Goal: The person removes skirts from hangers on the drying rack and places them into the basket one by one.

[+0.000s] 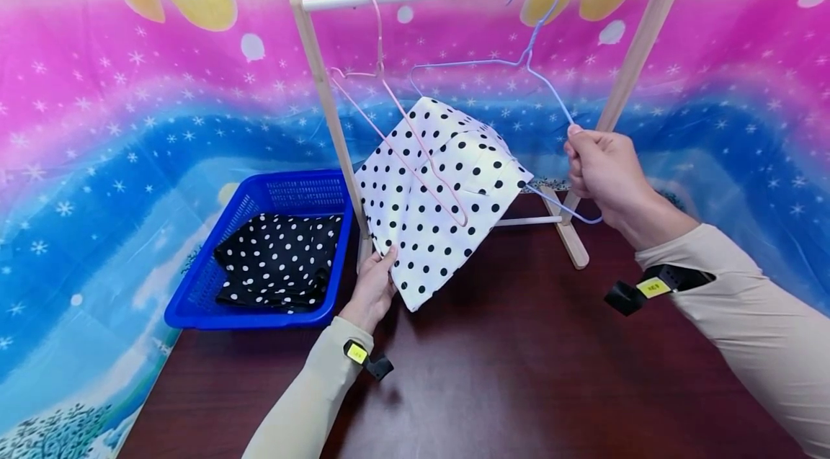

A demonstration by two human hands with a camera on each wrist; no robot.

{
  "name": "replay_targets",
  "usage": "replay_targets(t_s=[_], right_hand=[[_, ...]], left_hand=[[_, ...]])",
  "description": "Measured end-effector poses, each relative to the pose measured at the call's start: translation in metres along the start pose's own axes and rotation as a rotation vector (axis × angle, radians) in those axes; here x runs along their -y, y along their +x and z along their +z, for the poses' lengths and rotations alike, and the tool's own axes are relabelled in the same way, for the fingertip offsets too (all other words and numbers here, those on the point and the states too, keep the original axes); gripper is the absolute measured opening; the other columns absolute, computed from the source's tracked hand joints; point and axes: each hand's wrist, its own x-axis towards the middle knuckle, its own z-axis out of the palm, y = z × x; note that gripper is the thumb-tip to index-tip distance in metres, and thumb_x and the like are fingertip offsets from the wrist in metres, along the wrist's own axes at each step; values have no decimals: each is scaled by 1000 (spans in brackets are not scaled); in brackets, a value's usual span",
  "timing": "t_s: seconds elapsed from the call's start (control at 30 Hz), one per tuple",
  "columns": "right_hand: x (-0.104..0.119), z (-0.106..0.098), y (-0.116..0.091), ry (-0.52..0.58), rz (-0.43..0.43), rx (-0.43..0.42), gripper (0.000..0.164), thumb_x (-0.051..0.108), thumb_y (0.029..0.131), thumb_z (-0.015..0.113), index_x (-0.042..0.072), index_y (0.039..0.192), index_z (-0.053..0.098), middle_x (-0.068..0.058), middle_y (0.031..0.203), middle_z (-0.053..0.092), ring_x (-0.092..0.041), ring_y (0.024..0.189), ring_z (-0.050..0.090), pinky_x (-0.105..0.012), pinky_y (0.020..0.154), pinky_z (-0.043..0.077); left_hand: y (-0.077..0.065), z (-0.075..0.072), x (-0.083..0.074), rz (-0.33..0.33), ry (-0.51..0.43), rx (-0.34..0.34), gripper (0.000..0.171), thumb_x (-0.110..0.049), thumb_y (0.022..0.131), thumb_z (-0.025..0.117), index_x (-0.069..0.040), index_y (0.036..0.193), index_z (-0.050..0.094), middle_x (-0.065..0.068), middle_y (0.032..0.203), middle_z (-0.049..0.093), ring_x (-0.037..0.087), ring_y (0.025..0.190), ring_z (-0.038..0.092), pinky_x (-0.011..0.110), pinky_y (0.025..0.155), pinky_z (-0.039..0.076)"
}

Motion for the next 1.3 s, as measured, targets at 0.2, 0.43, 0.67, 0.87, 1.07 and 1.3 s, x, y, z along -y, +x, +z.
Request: replay_targets(t_s=[0.2,0.43,0.67,0.87,1.07,1.3], right_hand=[[-1,-1,0,2,6,-14,46,34,107,46,12,68,56,9,47,35,-7,40,25,-33,50,7],[0,-4,0,-17,4,-30,45,34,107,46,12,69,56,9,48,35,-6,40,28,-34,51,7],[0,-7,2,-12,-1,-43,45,33,107,46,12,69,57,8,48,36,-6,40,28,-33,50,8],[-1,-10,2,-5,-4,-47,45,33,107,46,12,69,57,8,47,36,-7,40,27,-34,50,7],[-2,-14,1,-10,-1,-60,45,34,107,46,12,70,58,8,48,37,-7,41,28,-34,52,8],[-2,-18,2,-3,2,-86,45,32,107,47,13,69,61,8,49,40,-4,40,33,-31,49,10]], left_hand=[[1,-1,2,3,-2,9,29,-23,105,54,-3,125,59,-8,90,76,5,82,73,21,71,59],[-2,1,2,4,-3,18,30,-24,106,54,-3,126,58,-7,92,76,5,84,74,21,71,59],[-3,5,0,2,7,18,30,-23,106,53,-3,128,58,-8,93,75,4,85,73,21,72,58],[-4,7,-1,1,6,32,32,-22,106,53,-2,130,57,-8,94,75,4,85,73,21,73,58],[-5,8,1,6,-3,42,32,-22,106,53,-1,131,57,-8,94,75,4,86,73,21,73,58],[-4,7,4,14,4,41,33,-22,106,53,-2,131,57,-9,94,75,4,86,73,21,75,58]])
